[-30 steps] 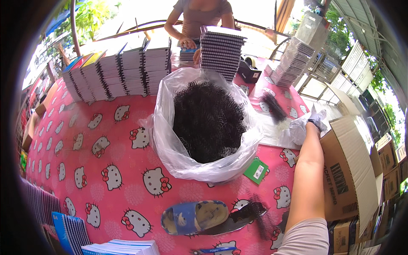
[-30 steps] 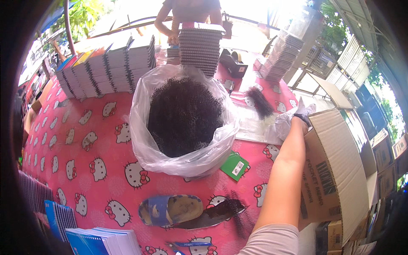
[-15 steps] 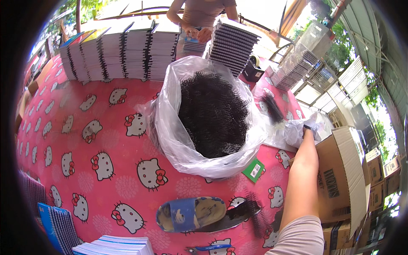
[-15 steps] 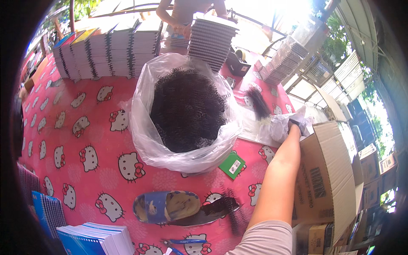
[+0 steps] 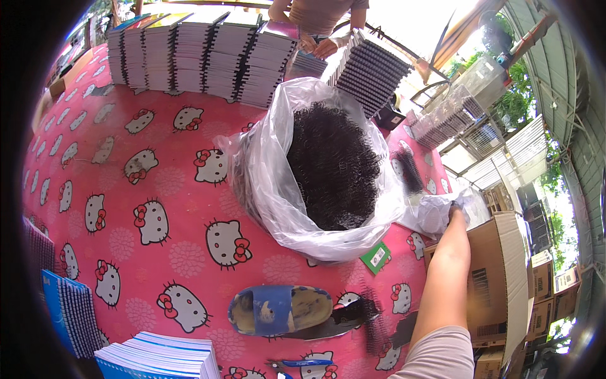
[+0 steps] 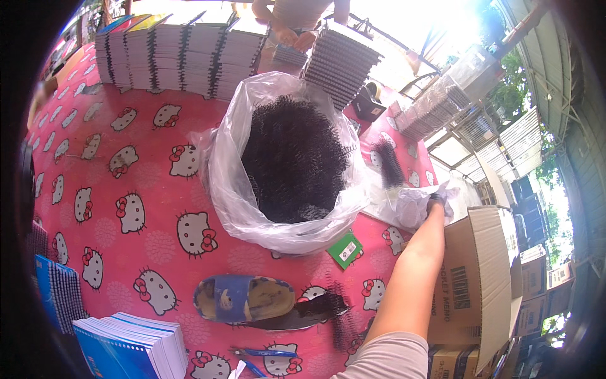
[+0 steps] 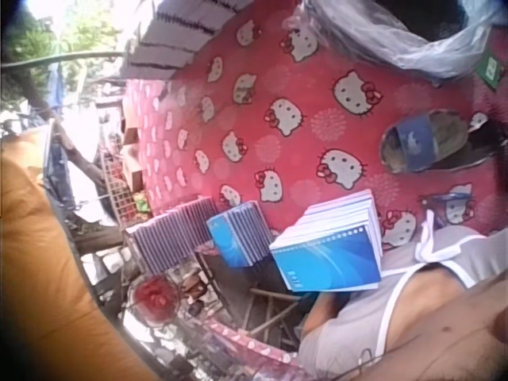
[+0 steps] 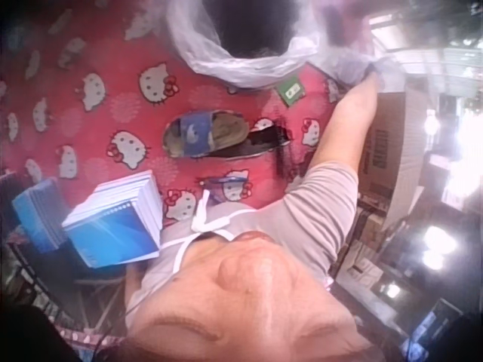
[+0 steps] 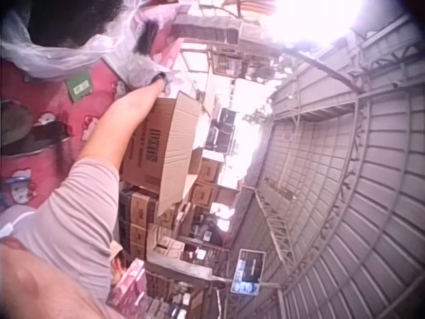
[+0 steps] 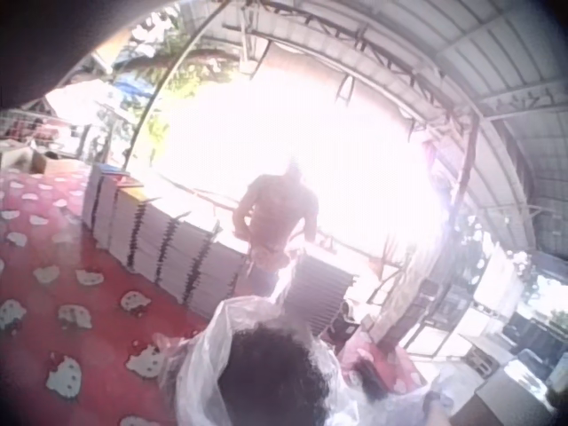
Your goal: The person assembles notebooks by sliding spiral bindings into the pre-punched holes of notebook covers and paper stacks, using pliers to trim and secure the wire, and gathering finished notebook components from a large bag.
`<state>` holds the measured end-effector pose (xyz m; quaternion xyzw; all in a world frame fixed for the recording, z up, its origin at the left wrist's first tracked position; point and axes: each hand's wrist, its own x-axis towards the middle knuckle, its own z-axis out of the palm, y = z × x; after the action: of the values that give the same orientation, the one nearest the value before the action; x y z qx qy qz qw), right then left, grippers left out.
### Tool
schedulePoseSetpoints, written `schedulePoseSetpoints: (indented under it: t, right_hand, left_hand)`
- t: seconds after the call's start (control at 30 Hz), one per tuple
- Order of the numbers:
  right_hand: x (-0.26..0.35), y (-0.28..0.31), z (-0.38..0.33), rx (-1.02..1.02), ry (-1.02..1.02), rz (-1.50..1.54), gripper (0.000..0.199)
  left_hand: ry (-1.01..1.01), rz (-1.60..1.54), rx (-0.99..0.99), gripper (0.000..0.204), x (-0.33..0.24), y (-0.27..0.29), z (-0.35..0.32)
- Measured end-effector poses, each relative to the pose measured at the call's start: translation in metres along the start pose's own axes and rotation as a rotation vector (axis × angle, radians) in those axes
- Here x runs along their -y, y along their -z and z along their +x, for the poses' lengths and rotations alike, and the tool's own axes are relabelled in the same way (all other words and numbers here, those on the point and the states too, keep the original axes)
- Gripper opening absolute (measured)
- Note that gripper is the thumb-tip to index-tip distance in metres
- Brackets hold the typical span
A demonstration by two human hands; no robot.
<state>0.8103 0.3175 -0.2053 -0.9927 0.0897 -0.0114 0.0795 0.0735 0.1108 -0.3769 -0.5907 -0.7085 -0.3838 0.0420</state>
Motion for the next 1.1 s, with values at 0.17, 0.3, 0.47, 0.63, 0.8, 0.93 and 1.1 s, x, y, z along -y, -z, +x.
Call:
schedulePoseSetpoints:
  t: [0.17,0.3,0.47,0.63,0.8,0.93,1.1]
  right_hand:
    - [0.002,0.002,-0.002,0.054,0.015,-0.006,0.041]
    - [0.003,0.001,-0.005,0.078,0.026,-0.021,0.04]
    - [-0.001,0.0,-0.006,0.086,0.04,-0.042,0.038]
    - [-0.008,0.003,0.0,0.092,0.07,-0.07,0.037]
    - [0.02,0.003,-0.031,0.131,0.167,-0.098,0.035]
    - [0.009,0.005,-0.021,0.184,0.175,-0.097,0.034]
    - [-0.003,-0.005,-0.006,0.299,0.187,-0.101,0.033]
  left_hand:
    - [-0.013,-0.008,0.004,0.056,-0.002,0.0,0.001]
    - [-0.021,-0.013,0.012,0.055,0.0,0.0,0.003]
    - [-0.034,-0.024,0.025,0.055,-0.003,0.0,0.002]
    - [-0.064,-0.051,0.049,0.054,-0.008,-0.009,0.009]
    - [-0.071,-0.072,0.042,0.054,-0.006,-0.017,0.015]
    - [-0.102,-0.075,0.043,0.053,-0.005,-0.016,0.017]
    - [-0.091,-0.071,0.056,0.053,0.002,-0.015,0.017]
